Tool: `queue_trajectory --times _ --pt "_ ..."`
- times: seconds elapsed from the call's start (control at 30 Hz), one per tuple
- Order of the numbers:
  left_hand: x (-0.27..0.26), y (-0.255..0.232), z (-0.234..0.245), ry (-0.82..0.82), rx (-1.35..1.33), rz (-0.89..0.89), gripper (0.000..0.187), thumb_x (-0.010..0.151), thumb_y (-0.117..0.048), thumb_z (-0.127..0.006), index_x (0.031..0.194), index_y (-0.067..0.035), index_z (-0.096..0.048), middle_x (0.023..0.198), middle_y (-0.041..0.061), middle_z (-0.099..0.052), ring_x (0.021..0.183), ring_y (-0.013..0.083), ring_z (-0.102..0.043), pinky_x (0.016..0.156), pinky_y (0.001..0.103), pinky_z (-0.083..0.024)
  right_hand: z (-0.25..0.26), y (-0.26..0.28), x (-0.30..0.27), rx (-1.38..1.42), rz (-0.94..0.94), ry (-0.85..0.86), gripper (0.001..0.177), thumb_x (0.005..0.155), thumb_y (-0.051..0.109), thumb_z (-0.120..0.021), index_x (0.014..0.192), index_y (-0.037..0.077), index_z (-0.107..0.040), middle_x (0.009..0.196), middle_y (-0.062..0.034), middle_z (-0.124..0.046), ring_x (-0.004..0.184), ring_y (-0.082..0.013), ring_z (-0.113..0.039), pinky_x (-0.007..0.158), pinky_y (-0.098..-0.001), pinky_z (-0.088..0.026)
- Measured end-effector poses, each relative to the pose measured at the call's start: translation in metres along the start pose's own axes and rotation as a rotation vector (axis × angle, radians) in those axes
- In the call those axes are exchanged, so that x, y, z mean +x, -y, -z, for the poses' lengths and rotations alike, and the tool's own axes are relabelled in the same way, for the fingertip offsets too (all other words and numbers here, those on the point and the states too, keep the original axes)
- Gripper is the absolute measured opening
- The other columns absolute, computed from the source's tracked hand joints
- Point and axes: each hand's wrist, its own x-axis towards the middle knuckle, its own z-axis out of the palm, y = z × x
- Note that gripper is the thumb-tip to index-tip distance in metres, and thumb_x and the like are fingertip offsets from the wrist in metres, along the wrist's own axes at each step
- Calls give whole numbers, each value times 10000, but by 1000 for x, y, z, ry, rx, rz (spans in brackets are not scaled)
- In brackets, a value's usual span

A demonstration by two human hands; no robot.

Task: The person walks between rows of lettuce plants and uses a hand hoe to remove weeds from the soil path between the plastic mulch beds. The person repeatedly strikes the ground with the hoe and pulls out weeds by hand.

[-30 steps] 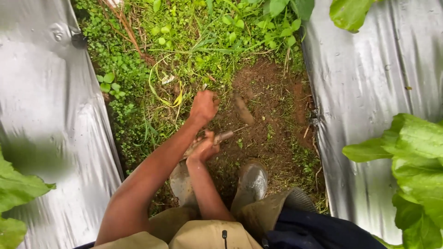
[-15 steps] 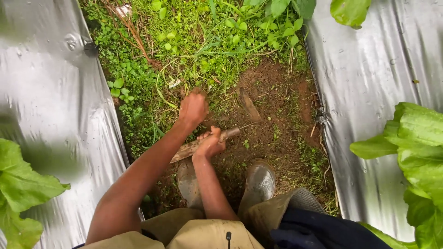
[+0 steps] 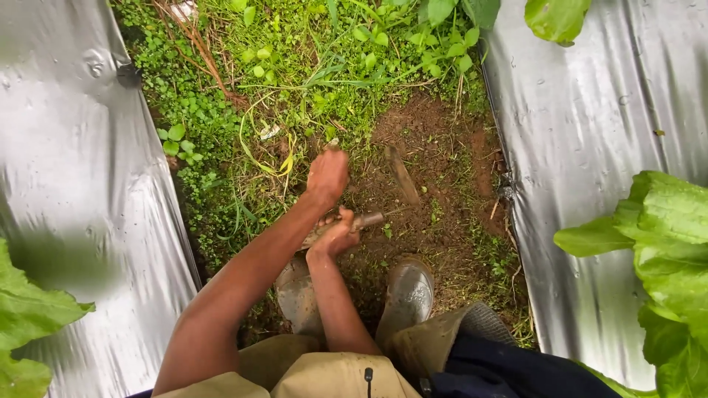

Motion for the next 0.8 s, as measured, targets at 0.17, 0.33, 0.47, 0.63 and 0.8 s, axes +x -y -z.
queue_trajectory --times 0.17,0.33,0.47,0.63,0.8 --pt "19 3 -7 -20 -596 275 179 895 -61 -763 1000 83 -741 963 289 -712 849 456 -751 602 512 -664 3 -18 -5 -79 -70 27 169 700 184 -685 644 125 -537 461 -40 -458 357 -161 -473 410 -325 -376" --pt "12 -5 14 -62 -735 339 170 905 -33 -723 773 15 -627 760 219 -608 676 313 -634 530 402 -508 -9 12 -16 -72 -54 54 159 748 201 -699 747 124 -560 528 5 -512 417 -133 -485 458 -297 -428" --pt "8 -8 15 -7 -634 372 343 864 -11 -785 1167 126 -704 1132 385 -682 1025 526 -705 802 593 -627 -9 19 -38 -201 -35 47 123 755 130 -652 686 105 -553 498 -11 -484 387 -150 -451 439 -325 -386" --pt "11 -4 16 -25 -615 354 264 878 -10 -769 1113 104 -732 1070 354 -706 970 487 -737 769 531 -632 -1 -28 14 -49 -64 46 177 724 202 -703 686 107 -558 504 -56 -500 389 -195 -491 428 -381 -401" --pt "1 -15 53 -68 -761 337 216 918 9 -716 1055 176 -706 977 386 -691 855 494 -746 655 503 -622 -5 -19 -20 -232 -108 46 90 748 167 -629 708 92 -599 558 -36 -502 474 -208 -480 509 -406 -425"
